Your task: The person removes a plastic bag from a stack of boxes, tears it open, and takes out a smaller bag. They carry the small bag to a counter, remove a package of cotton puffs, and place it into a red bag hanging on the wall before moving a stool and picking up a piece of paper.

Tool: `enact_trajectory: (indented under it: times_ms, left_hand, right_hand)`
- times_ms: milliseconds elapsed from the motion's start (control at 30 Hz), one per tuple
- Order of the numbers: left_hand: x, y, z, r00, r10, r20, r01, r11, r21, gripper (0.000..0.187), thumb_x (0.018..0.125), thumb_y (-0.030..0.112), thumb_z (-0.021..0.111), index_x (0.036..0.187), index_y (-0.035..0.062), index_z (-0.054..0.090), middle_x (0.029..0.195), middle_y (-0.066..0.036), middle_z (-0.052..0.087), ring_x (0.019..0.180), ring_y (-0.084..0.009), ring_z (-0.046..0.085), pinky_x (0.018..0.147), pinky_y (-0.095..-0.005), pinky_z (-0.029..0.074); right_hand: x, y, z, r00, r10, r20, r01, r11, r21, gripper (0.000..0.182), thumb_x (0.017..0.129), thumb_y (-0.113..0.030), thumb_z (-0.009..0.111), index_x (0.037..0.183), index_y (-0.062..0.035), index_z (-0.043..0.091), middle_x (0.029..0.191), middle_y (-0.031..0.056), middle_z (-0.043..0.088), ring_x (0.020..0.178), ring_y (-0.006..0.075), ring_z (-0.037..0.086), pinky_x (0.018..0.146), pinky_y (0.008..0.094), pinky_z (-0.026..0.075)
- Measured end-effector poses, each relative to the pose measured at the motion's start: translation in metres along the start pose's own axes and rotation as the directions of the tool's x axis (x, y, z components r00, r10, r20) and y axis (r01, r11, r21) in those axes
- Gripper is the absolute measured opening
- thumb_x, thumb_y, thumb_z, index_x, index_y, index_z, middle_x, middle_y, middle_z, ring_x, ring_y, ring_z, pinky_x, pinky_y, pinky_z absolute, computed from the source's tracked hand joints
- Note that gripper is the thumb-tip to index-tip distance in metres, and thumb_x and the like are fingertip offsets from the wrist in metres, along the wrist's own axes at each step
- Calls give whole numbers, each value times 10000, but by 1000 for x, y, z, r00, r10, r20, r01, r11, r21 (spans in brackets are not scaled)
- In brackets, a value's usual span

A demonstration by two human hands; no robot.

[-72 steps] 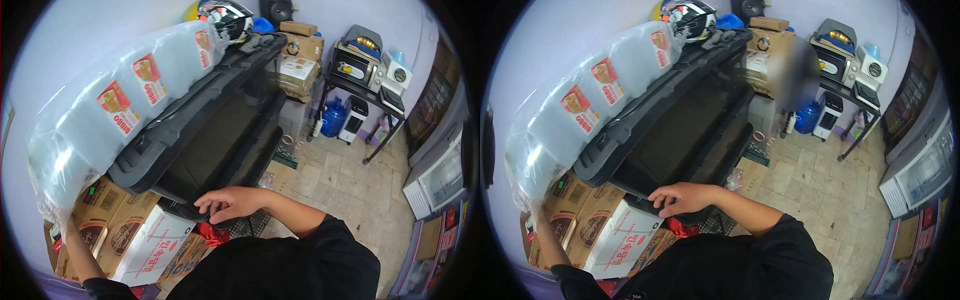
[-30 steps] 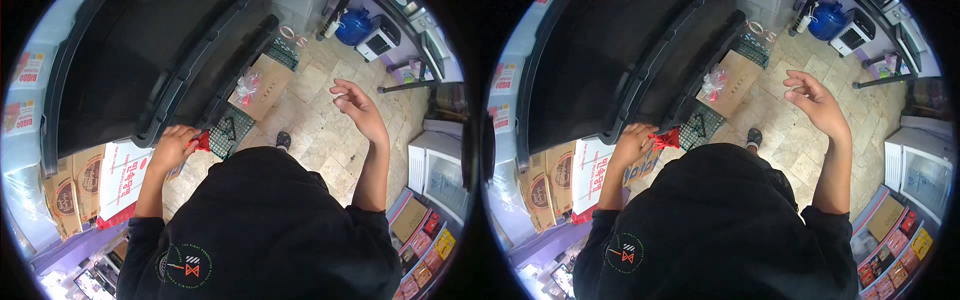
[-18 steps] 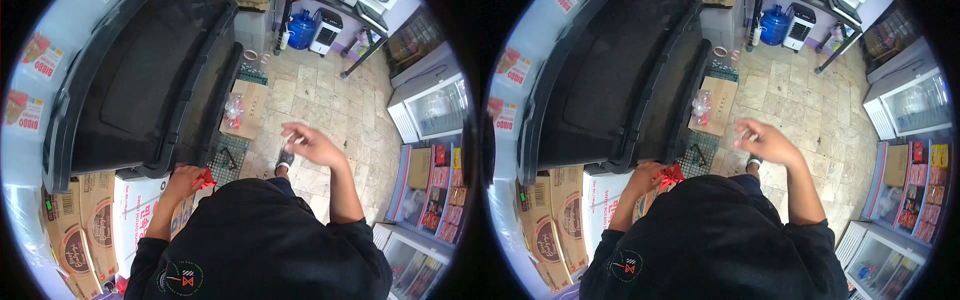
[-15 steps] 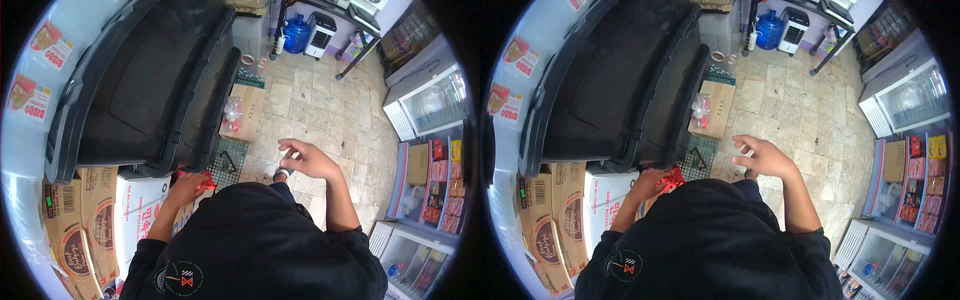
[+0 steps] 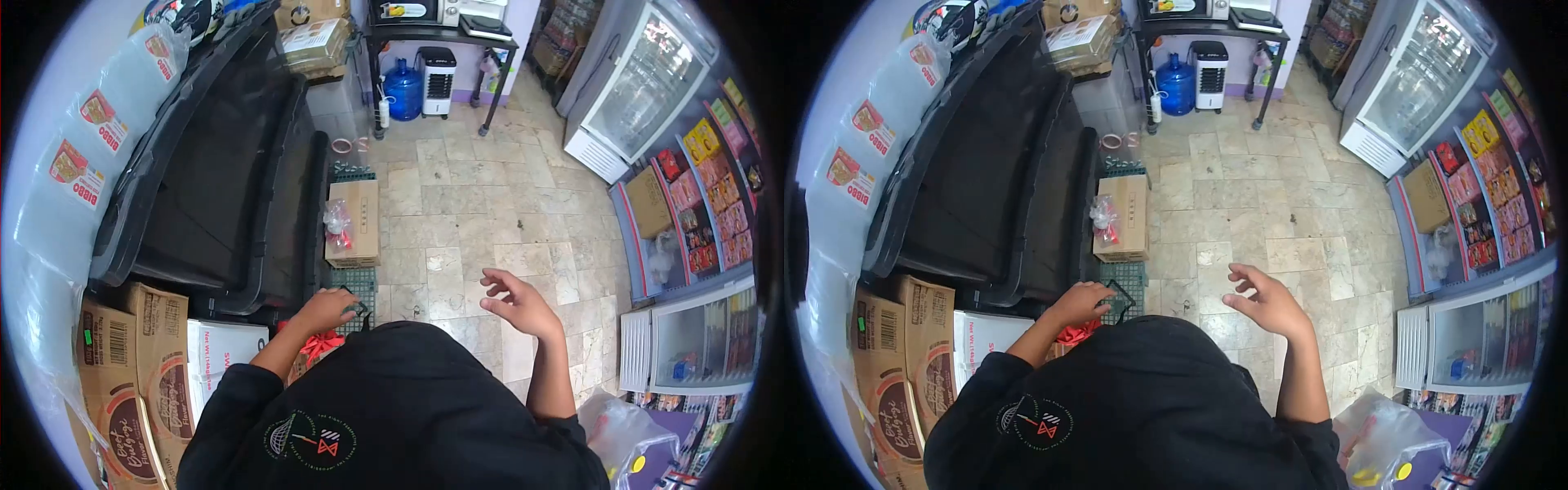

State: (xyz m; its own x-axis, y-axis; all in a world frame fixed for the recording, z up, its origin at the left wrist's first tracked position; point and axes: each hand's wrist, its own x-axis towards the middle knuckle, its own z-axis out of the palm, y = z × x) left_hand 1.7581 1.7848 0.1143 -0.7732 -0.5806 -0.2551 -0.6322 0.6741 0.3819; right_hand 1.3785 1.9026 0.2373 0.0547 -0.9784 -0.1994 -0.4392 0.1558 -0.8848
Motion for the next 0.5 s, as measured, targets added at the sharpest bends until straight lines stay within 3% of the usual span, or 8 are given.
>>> enact_trajectory:
  times_ms: [67, 133, 200, 267, 300, 367, 433, 500]
  left_hand:
    - [9, 9, 11, 1000, 16, 7, -16, 1000, 6, 352, 837, 292, 587, 1126, 91, 589, 1070, -110, 609, 1023, -302, 556, 871, -423, 424]
    - [11, 17, 31, 993, 5, 116, -4, 1000, -4, 368, 835, 321, 583, 1125, 95, 590, 1083, -125, 605, 1051, -313, 546, 882, -436, 422]
    - [9, 19, 62, 986, -16, 167, 24, 999, -49, 374, 831, 322, 580, 1130, 99, 589, 1090, -128, 606, 1051, -319, 550, 876, -438, 430]
    - [9, 11, 107, 976, -68, 206, 92, 989, -112, 380, 826, 324, 577, 1135, 103, 587, 1098, -131, 608, 1051, -326, 554, 870, -441, 438]
    - [6, 3, 136, 957, -85, 277, 119, 987, -105, 381, 817, 314, 571, 1132, 101, 590, 1098, -131, 611, 1038, -329, 564, 859, -446, 447]
    - [-17, -3, 174, 916, -93, 389, 142, 985, -99, 382, 808, 305, 566, 1129, 99, 592, 1098, -131, 615, 1025, -333, 574, 849, -450, 457]
    - [-27, -3, 196, 810, -186, 556, 185, 981, 59, 382, 779, 275, 564, 1109, 89, 608, 1074, -126, 627, 998, -323, 593, 827, -458, 472]
    - [-25, -10, 215, 773, -219, 595, 187, 975, 116, 369, 767, 254, 565, 1090, 84, 617, 1063, -132, 629, 992, -318, 597, 819, -461, 476]
  right_hand:
    - [-28, 10, -3, 1000, 12, -20, -11, 1000, 7, 537, 801, -238, 704, 1264, -60, 495, 1118, 89, 602, 944, 171, 579, 769, 300, 483]
    - [-54, 23, -4, 996, 54, -64, -51, 998, 47, 538, 801, -222, 705, 1266, -57, 491, 1121, 85, 602, 953, 167, 577, 769, 299, 483]
    - [-80, 48, 2, 998, 62, -14, -61, 994, 85, 526, 806, -190, 696, 1266, -46, 487, 1122, 84, 602, 944, 164, 578, 769, 302, 483]
    - [-98, 76, 8, 991, 107, -78, -95, 985, 144, 509, 814, -147, 679, 1270, -39, 482, 1121, 84, 599, 916, 154, 578, 759, 289, 480]
    - [-103, 85, 14, 994, 113, -15, -109, 983, 146, 509, 814, -147, 679, 1270, -39, 482, 1121, 84, 599, 916, 154, 578, 759, 289, 480]
    - [-119, 99, 28, 954, 293, -58, -272, 933, 236, 499, 820, -119, 663, 1273, -31, 475, 1121, 83, 594, 892, 134, 573, 747, 269, 475]
    - [-135, 112, 43, 944, 327, -39, -306, 915, 262, 497, 822, -113, 658, 1275, -28, 472, 1119, 81, 592, 890, 129, 571, 738, 261, 472]
    - [-150, 128, 55, 929, 369, -18, -347, 888, 302, 490, 830, -110, 650, 1275, -18, 467, 1110, 76, 587, 888, 124, 569, 721, 251, 469]
